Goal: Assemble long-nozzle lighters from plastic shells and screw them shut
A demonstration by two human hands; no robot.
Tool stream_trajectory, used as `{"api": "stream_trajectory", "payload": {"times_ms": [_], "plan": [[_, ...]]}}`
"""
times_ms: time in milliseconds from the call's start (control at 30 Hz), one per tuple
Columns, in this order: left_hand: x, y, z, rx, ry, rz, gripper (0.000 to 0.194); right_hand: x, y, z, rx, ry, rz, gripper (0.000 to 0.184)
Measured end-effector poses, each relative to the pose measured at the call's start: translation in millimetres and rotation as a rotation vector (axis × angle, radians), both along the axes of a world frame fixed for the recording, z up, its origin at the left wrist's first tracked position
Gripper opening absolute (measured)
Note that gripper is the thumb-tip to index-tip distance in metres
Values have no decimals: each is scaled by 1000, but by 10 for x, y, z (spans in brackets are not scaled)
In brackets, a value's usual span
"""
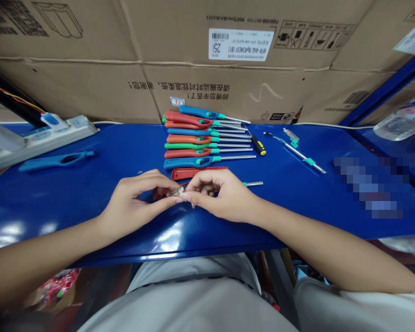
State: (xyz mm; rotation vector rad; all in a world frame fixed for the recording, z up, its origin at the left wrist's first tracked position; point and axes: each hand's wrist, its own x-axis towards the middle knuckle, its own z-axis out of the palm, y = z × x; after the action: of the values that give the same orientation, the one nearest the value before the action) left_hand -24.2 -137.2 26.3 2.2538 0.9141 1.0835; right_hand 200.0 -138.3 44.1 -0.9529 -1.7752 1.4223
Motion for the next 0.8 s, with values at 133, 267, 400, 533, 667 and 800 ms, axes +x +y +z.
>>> {"api": "stream_trajectory", "payload": {"times_ms": [133,267,400,533,667,800], "plan": [[-2,-24,21,0,-22,2,11,-8,-7,-4,-41,34,4,24],[1,-41,45,-2,-44,-14,11,-3,1,-21,-153,96,44,29],[-3,-41,48,-5,-61,-30,10,-4,2,-28,-213,172,78,28],[-7,-31,24,-29,-67,-37,8,-10,-11,-22,-273,203,75,30],[5,-24,-8,-68,-75,-16,11,-16,-9,-24,-257,178,42,31],[20,-23,-27,-83,-96,-17,13,-11,13,-27,-272,178,57,33]]}}
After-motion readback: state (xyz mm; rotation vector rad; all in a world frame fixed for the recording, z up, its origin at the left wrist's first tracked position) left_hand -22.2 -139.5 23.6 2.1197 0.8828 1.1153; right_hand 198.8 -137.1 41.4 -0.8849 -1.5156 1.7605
